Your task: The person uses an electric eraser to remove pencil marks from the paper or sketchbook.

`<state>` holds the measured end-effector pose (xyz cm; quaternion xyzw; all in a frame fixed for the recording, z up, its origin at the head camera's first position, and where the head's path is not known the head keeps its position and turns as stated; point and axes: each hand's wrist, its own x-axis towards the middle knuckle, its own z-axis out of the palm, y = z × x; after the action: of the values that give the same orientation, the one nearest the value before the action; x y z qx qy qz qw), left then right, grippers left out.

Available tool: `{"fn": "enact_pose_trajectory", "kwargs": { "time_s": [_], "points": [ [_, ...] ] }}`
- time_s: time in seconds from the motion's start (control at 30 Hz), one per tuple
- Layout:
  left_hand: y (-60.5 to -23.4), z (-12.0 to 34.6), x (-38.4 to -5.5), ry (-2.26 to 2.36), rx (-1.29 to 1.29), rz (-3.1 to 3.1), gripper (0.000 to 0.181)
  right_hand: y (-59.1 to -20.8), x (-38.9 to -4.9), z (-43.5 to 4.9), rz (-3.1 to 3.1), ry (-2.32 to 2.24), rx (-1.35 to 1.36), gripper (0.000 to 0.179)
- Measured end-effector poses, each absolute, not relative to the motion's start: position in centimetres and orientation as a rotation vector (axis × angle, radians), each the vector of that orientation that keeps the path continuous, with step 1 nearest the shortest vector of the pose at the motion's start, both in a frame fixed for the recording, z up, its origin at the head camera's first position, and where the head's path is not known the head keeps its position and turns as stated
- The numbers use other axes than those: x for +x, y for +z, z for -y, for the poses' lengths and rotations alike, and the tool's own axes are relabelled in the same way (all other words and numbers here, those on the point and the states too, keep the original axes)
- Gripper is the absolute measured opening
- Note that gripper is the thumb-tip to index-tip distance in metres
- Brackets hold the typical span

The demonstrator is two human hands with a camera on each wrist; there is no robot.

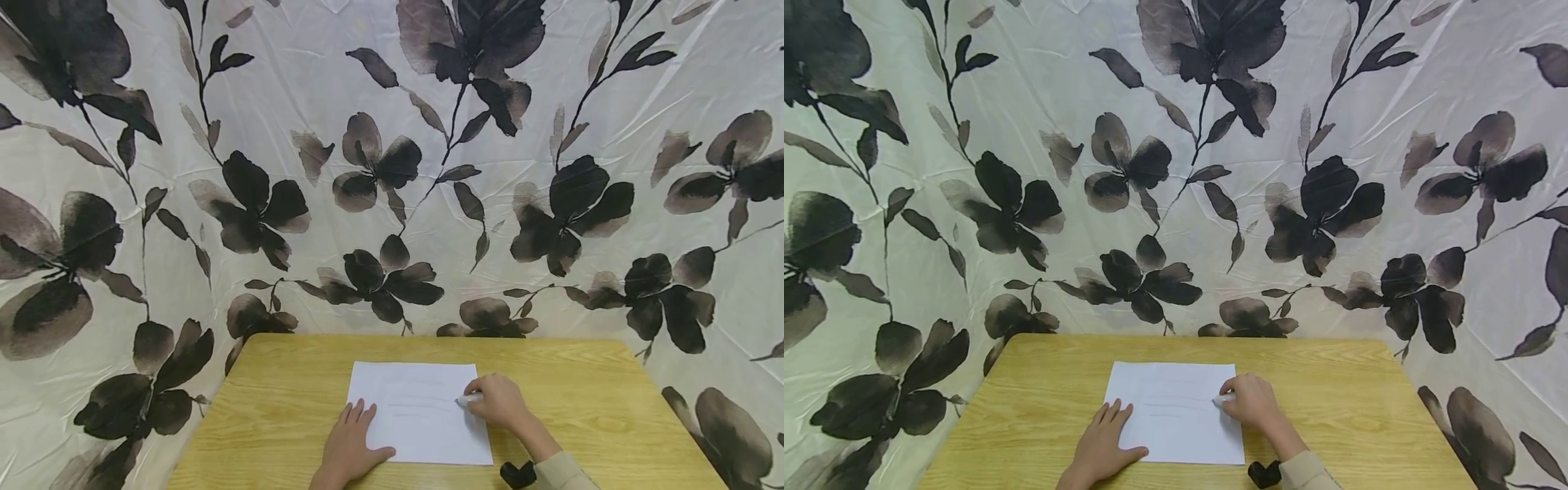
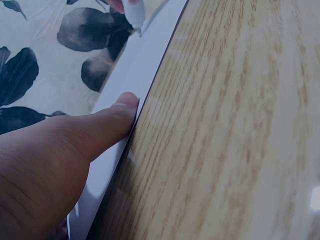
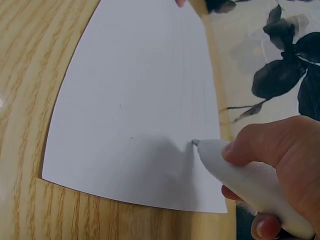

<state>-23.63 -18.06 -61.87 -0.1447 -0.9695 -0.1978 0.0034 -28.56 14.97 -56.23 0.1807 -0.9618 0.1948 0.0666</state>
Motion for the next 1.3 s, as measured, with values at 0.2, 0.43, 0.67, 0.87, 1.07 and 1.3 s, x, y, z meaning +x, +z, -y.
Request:
{"fn": "enact_pose_trajectory", "kwargs": {
  "time_s": [0.2, 0.43, 0.67, 0.87, 1.07, 1.3],
  "points": [
    [-61.68, 18.05, -23.59, -0.634, -0.452, 3.028, 0.097, -56.24, -28.69, -15.01, 2.919, 0.587, 0.539, 0.013],
    [-61.73, 18.02, -23.48, -0.639, -0.457, 2.997, 0.096, -56.15, -28.6, -14.9, 2.917, 0.58, 0.575, 0.012],
    [-61.62, 17.97, -23.28, -0.619, -0.462, 3.002, 0.096, -56.08, -28.38, -14.74, 2.925, 0.59, 0.56, 0.011],
    [-61.4, 17.94, -23.16, -0.621, -0.456, 3.007, 0.096, -56.08, -28.43, -14.62, 2.917, 0.584, 0.56, 0.011],
    [-61.45, 17.99, -23.21, -0.638, -0.451, 2.998, 0.095, -56.07, -28.5, -14.57, 2.917, 0.578, 0.555, 0.011],
    [-61.44, 18.05, -23.29, -0.624, -0.45, 3.006, 0.095, -56.19, -28.82, -14.51, 2.915, 0.566, 0.55, 0.011]
  ]
}}
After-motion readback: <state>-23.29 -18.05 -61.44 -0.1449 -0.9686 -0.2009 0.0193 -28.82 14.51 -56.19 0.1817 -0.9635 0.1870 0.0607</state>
